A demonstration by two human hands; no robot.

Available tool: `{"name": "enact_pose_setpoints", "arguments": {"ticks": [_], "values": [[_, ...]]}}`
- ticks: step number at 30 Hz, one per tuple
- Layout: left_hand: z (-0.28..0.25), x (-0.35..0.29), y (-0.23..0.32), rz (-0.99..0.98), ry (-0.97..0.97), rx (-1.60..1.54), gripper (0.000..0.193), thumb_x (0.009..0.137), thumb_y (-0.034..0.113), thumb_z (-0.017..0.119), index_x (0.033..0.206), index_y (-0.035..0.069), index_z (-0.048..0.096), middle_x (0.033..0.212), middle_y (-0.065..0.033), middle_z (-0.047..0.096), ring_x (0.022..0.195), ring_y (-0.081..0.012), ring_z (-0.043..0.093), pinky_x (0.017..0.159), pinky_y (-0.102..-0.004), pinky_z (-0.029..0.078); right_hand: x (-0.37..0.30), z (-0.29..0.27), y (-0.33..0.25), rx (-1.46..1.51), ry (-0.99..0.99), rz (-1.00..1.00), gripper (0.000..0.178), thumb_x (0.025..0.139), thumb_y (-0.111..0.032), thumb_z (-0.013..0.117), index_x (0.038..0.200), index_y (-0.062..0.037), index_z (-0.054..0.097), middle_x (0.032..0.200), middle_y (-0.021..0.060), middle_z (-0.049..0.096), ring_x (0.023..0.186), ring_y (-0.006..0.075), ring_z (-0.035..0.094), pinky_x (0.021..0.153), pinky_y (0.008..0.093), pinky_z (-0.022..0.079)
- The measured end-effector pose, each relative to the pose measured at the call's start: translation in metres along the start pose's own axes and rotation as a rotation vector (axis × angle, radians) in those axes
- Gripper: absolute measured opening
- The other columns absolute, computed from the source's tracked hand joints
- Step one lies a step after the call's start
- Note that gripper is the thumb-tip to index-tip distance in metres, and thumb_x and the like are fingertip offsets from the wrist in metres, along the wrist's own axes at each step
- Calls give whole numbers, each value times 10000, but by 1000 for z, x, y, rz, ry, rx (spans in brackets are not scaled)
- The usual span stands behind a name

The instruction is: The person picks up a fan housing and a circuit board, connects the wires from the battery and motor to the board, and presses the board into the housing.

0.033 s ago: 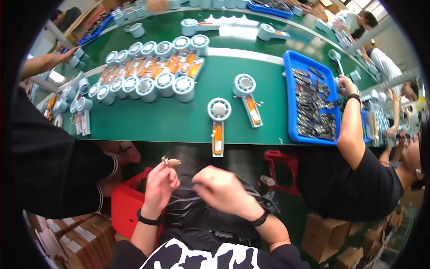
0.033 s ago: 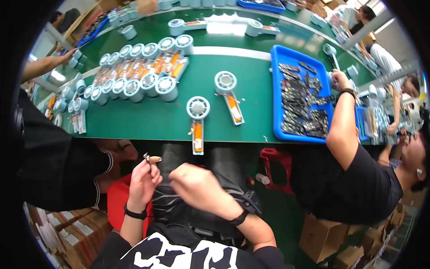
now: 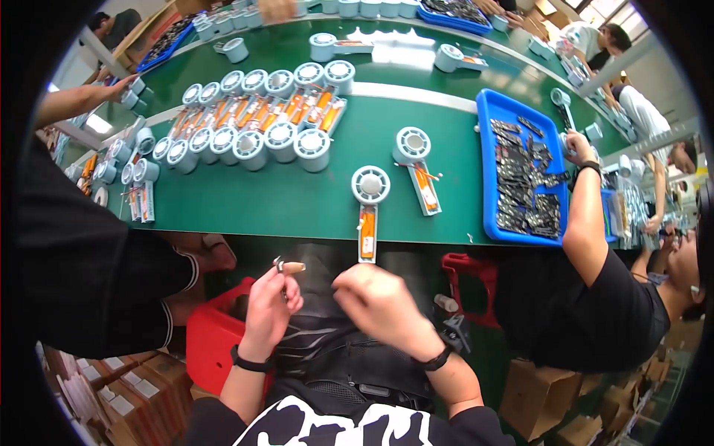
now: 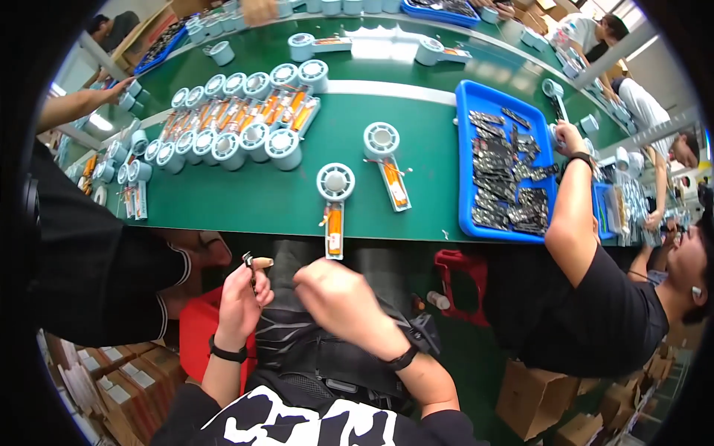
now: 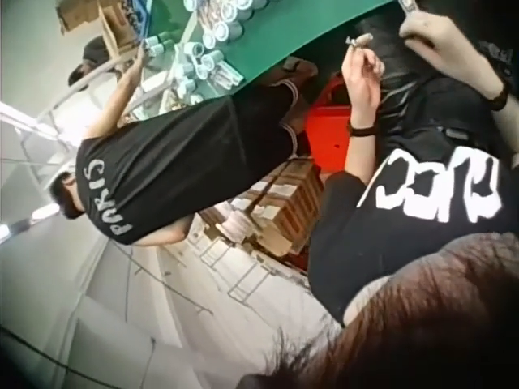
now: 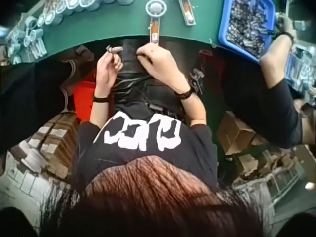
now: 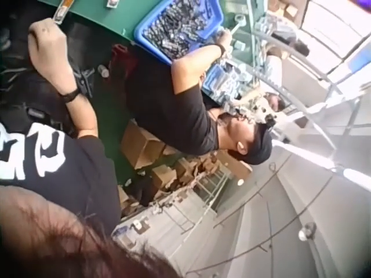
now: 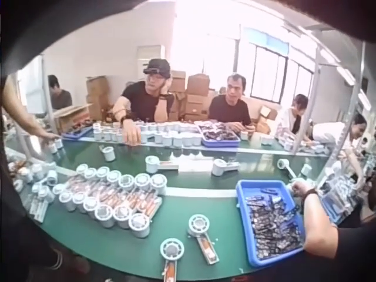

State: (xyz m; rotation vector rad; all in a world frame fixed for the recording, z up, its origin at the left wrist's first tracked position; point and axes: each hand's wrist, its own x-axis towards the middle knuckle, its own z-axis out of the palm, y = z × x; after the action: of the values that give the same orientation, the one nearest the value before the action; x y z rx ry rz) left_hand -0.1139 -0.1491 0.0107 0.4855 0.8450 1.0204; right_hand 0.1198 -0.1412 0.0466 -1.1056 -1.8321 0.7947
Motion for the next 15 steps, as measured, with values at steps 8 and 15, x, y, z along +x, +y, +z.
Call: {"name": "enact_pose_setpoints", "arguments": {"ticks": [8, 15], "values": [[35, 34, 16, 23, -26, 313, 429, 1102, 277, 440, 1356, -53, 544, 839, -5, 536, 630, -39, 435, 547, -203, 350, 46, -29, 38, -56, 190, 178, 201, 801, 58, 725, 982, -8, 669, 949, 95, 670, 754, 187, 674, 672, 310, 546], [56, 74, 9, 164, -67, 659, 422, 1101, 258, 454, 1364, -52, 569, 885, 15, 521, 645, -20, 414, 552, -179, 342, 46, -12, 58, -137, 230, 109, 218, 817, 42, 723, 1017, -35, 684, 985, 113, 671, 768, 251, 688, 668, 338, 559]]}}
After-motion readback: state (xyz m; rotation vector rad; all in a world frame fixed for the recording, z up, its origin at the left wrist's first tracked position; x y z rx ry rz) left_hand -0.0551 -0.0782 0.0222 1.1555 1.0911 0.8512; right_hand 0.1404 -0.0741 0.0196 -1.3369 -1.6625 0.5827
